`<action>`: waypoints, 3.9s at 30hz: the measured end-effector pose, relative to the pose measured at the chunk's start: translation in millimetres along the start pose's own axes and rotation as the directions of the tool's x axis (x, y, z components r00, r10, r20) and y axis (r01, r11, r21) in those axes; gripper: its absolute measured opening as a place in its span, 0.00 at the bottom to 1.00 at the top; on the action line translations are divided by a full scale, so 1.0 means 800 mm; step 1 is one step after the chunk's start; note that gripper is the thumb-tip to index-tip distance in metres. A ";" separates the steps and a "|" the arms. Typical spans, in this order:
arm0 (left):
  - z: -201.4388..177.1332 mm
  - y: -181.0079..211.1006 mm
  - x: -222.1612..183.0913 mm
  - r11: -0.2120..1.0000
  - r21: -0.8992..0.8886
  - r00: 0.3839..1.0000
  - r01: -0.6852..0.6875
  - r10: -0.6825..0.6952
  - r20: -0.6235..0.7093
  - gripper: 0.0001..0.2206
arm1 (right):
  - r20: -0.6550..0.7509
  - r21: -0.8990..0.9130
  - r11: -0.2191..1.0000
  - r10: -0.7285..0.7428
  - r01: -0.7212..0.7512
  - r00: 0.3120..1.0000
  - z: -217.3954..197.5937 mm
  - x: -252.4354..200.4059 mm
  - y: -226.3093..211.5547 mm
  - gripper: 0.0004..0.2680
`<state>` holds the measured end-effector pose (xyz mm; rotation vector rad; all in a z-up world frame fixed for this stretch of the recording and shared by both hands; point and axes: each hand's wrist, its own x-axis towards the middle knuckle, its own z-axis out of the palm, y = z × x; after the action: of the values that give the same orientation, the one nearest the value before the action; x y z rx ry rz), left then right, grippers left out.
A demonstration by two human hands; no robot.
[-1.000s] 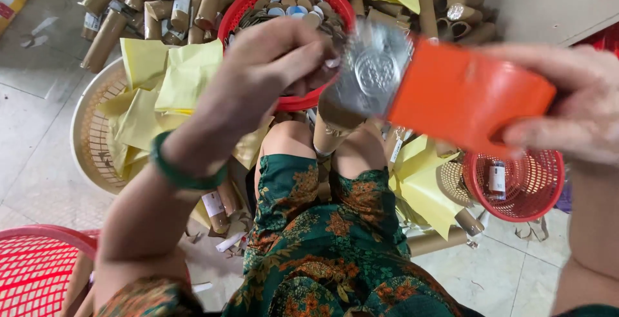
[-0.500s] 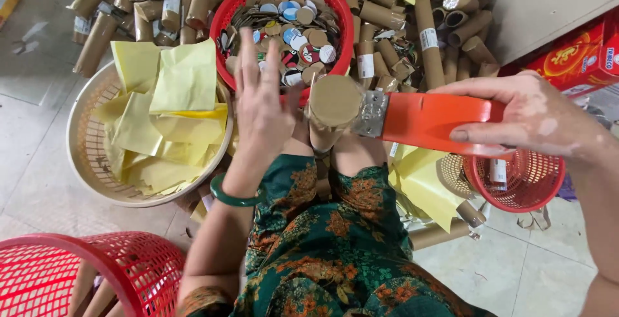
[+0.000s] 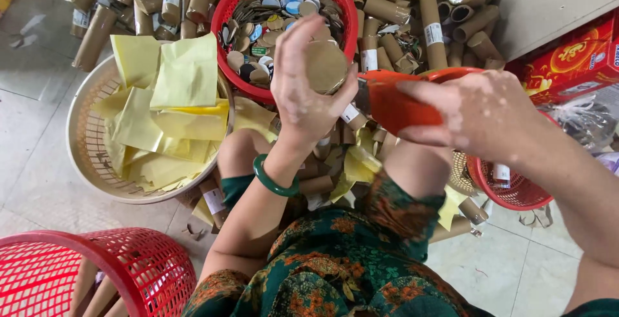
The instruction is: Sealing the ends of cardboard tubes using cardboard discs and a tape dispenser.
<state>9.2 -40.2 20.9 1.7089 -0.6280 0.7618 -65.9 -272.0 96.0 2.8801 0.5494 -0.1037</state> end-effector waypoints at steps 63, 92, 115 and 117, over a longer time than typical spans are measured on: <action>0.028 -0.162 0.012 0.784 -0.562 0.874 0.262 0.054 0.483 0.55 | -0.311 0.835 0.548 0.543 -0.048 0.780 0.021 -0.065 0.058 0.17; 0.016 -0.143 -0.129 0.606 -0.446 0.733 0.659 -0.382 0.563 0.41 | -0.205 0.926 0.377 0.543 -0.018 0.815 0.070 -0.010 0.062 0.16; 0.071 -0.593 -0.090 0.810 0.514 0.716 0.284 -0.536 0.448 0.17 | -0.054 0.970 0.231 0.486 -0.069 0.872 0.129 0.043 0.053 0.20; 0.095 -0.647 -0.136 0.736 0.649 0.714 0.195 -0.560 0.420 0.14 | -0.009 0.972 0.209 0.490 -0.107 0.872 0.145 0.043 0.050 0.21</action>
<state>333.6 19.5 -399.0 2.5832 -0.4196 0.0478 -22.7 -321.2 -13.2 4.2399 -0.2719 0.1921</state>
